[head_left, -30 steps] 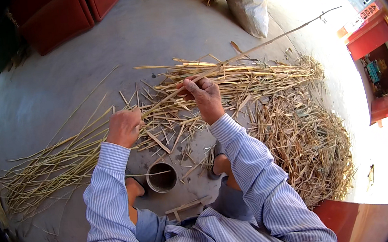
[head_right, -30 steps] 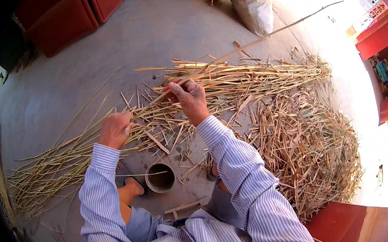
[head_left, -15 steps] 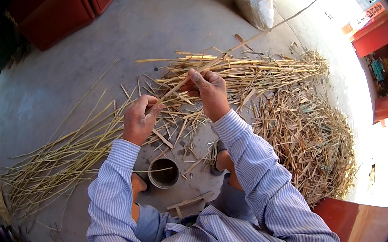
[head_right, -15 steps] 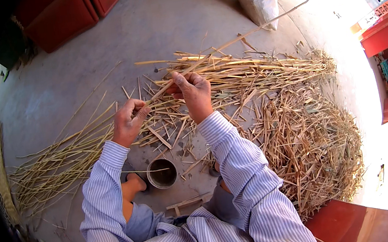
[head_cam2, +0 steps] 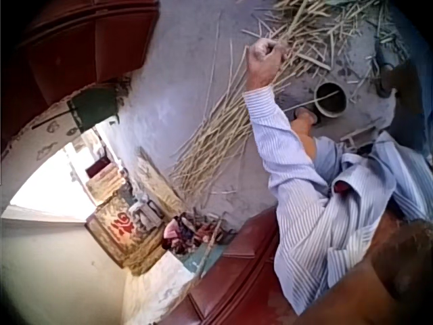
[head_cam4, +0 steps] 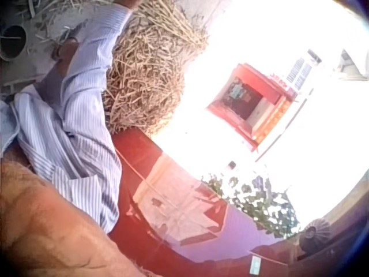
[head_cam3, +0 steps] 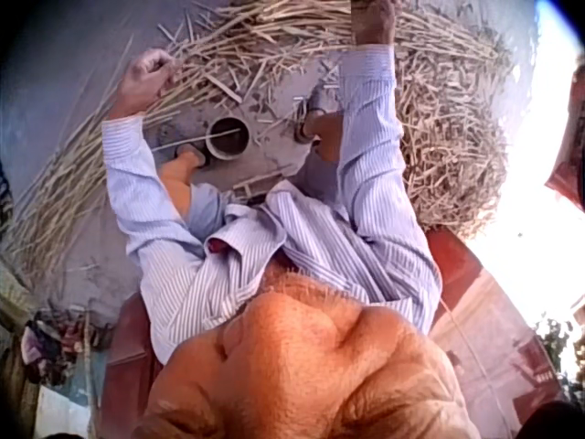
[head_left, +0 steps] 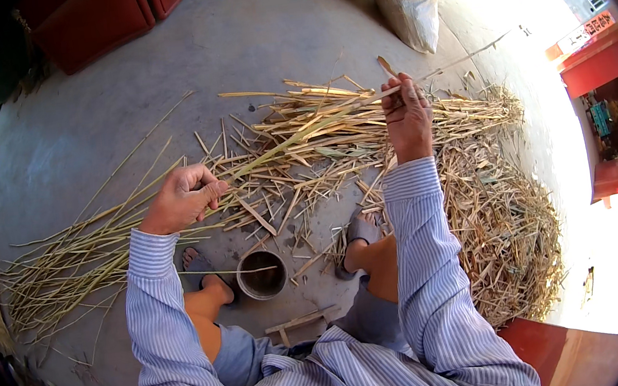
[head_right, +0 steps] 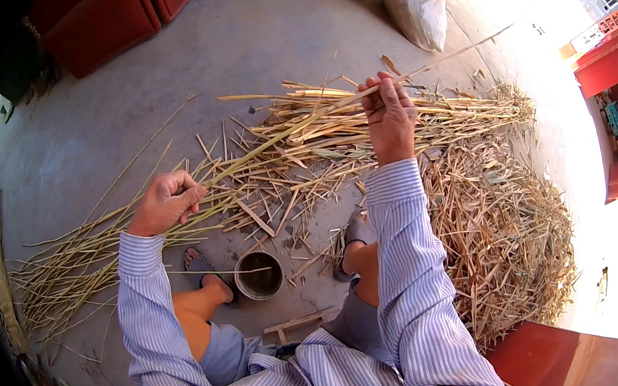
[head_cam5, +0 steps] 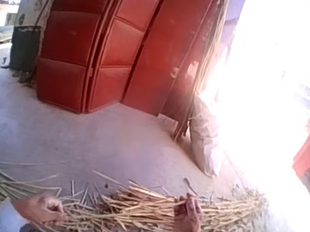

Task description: The person sits on the floor and repeatedly strips dried straw stalks by hand, separating thin fibers from the main stalks. The separated fibers are placed into a small metal container while the remaining stalks are set aside.

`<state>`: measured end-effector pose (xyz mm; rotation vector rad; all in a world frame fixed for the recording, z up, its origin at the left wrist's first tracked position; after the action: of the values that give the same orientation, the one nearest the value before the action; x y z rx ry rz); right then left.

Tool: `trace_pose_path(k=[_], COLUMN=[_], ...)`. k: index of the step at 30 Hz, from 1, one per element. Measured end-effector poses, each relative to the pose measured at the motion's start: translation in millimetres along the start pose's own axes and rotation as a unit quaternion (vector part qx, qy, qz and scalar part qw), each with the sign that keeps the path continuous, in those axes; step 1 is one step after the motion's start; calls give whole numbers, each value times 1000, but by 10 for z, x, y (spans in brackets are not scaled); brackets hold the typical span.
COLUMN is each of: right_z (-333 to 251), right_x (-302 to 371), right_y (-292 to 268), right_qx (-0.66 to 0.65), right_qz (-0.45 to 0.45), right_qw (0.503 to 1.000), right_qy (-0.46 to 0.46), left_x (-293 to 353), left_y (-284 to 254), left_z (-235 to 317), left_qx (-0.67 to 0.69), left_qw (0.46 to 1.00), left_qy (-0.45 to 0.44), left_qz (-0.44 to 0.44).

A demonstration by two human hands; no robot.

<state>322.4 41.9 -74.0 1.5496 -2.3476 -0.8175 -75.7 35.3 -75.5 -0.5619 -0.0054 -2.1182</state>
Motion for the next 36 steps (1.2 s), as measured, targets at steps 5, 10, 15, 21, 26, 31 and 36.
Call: trace_pose_path(k=[5,10,15,21,26,31,36], right_z=[174,116,179,518,444,-90,266], right_x=[118,252,88,593,530,180,463], right_y=[110,352,28,757,635,59,390], right_qx=[2,54,-29,119,204,175,202], right_qz=[30,28,17,-110,-1,90,13], right_qw=[998,998,997,977,973,980,976], right_qy=[49,27,69,142,107,19,86], left_x=[-25,-188,-238,-316,-263,-161,-222], left_y=[335,477,447,433,426,119,552], left_z=[31,140,203,165,229,17,209], left_qx=[68,17,-47,-72,-169,-302,-105], left_qw=[989,973,972,965,941,915,938], left_qy=[124,198,210,229,250,224,305], left_qz=[30,114,99,107,155,146,124])
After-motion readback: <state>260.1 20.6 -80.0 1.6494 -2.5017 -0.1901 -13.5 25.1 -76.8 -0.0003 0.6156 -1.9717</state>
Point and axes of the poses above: each hand's wrist, its own x-axis away from the middle knuckle, its own y-axis out of the palm, z = x × y, the point moved 6 cm from there along -x, towards the middle knuckle, and after that the axes turned 6 degrees about x, right-handed, at the moved point
